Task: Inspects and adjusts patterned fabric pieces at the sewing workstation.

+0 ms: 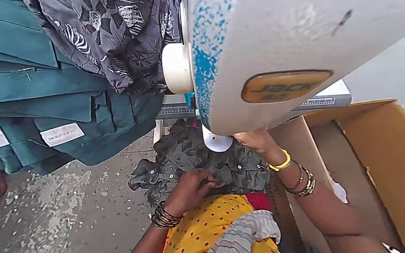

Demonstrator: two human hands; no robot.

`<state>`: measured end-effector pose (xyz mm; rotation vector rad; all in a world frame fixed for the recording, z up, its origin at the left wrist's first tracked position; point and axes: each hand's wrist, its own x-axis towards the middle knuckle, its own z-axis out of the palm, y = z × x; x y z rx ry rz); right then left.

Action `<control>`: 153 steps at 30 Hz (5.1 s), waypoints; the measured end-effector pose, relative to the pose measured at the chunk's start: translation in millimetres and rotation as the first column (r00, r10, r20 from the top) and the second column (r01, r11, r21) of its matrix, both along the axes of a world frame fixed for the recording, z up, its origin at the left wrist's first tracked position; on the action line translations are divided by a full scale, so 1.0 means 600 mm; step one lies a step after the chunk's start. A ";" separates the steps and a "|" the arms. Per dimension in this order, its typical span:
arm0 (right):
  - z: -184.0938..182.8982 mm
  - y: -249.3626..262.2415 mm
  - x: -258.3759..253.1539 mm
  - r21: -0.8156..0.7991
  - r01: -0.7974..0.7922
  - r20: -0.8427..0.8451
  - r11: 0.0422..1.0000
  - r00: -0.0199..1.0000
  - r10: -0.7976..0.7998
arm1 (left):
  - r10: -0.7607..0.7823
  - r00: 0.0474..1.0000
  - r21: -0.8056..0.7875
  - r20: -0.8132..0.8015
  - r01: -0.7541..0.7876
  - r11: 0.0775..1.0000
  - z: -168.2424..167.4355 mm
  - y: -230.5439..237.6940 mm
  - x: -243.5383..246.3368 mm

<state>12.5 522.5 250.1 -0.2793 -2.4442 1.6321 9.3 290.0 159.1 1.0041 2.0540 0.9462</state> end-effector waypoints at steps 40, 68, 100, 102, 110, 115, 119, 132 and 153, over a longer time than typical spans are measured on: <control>-0.037 0.016 0.027 0.054 0.024 -0.121 0.998 0.993 -0.017 | 0.419 0.861 0.373 0.288 -0.504 0.779 0.144 0.068 -0.116; -0.039 0.004 0.020 -0.294 0.081 -0.021 0.952 0.996 -0.092 | 0.421 0.854 0.381 0.306 -0.515 0.768 0.139 0.070 -0.125; -0.042 0.014 0.050 -0.384 -0.063 0.014 0.921 0.997 0.074 | 0.375 0.924 0.322 0.073 -0.378 0.868 0.104 0.047 -0.096; -0.048 0.025 0.088 -0.324 -0.327 0.021 0.888 0.936 0.352 | 0.208 0.977 0.323 0.042 -0.210 0.923 0.095 0.009 -0.067; -0.046 0.154 0.079 0.471 0.046 0.154 0.881 0.979 -0.133 | 0.028 0.997 0.058 -0.074 -0.024 0.998 0.004 -0.041 -0.028; -0.042 0.201 0.023 0.672 0.316 -0.199 0.670 0.948 -0.248 | 0.099 0.992 0.064 -0.074 -0.095 0.993 0.007 -0.024 -0.027; -0.060 0.192 -0.019 0.758 0.225 -0.214 0.612 0.972 -0.092 | 0.105 0.993 0.033 -0.055 -0.103 0.994 0.009 -0.018 -0.024; -0.022 0.121 0.011 0.532 0.290 -0.455 0.796 0.890 -0.020 | 0.113 0.993 0.017 0.046 -0.114 0.993 0.015 -0.019 -0.024; -0.014 -0.004 0.000 0.000 0.031 -0.152 1.000 0.988 -0.031 | 0.028 0.997 0.060 0.074 -0.033 0.998 0.008 -0.048 -0.031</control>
